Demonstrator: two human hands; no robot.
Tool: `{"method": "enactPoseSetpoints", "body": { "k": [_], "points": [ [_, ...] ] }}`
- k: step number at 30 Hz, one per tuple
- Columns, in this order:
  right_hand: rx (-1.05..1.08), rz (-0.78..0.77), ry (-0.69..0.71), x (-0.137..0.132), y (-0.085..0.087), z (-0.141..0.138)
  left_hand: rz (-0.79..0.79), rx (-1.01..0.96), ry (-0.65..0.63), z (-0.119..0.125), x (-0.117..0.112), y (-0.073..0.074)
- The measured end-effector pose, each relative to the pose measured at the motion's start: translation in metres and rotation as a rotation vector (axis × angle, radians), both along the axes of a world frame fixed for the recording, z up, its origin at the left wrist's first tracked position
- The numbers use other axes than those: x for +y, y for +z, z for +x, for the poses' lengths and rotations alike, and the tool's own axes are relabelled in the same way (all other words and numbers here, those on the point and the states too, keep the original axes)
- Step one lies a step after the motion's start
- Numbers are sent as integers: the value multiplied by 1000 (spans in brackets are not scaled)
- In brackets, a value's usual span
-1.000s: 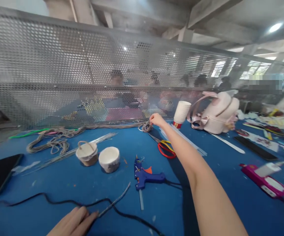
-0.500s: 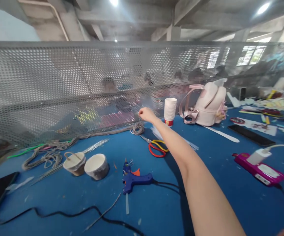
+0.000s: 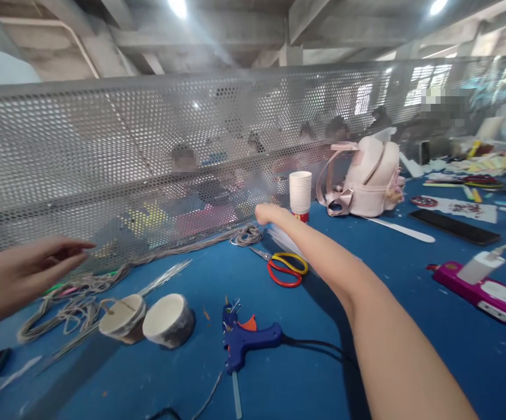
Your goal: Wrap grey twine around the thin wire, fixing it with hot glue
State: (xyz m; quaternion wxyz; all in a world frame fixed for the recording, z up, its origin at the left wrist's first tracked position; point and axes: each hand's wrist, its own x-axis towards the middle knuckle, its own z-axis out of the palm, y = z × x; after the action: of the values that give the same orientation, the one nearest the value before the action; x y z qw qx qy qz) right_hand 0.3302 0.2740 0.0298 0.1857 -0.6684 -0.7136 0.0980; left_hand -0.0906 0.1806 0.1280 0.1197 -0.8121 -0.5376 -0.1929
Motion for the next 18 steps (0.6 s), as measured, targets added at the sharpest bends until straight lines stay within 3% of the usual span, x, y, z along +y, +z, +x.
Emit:
{"method": "enactPoseSetpoints", "body": {
  "k": [2, 4, 11, 15, 18],
  "points": [
    [-54, -31, -35, 3, -2, -3, -42, -55, -26, 38, 3, 9],
    [-96, -43, -56, 10, -2, -14, -59, -77, -62, 55, 10, 6],
    [-136, -114, -43, 44, -20, -72, -108, -43, -121, 63, 49, -15],
    [-91, -131, -58, 52, -31, -82, -131, -31, -139, 68, 53, -20],
    [-16, -108, -41, 53, -30, -81, -152, -17, -147, 72, 56, -22]
  ]
}}
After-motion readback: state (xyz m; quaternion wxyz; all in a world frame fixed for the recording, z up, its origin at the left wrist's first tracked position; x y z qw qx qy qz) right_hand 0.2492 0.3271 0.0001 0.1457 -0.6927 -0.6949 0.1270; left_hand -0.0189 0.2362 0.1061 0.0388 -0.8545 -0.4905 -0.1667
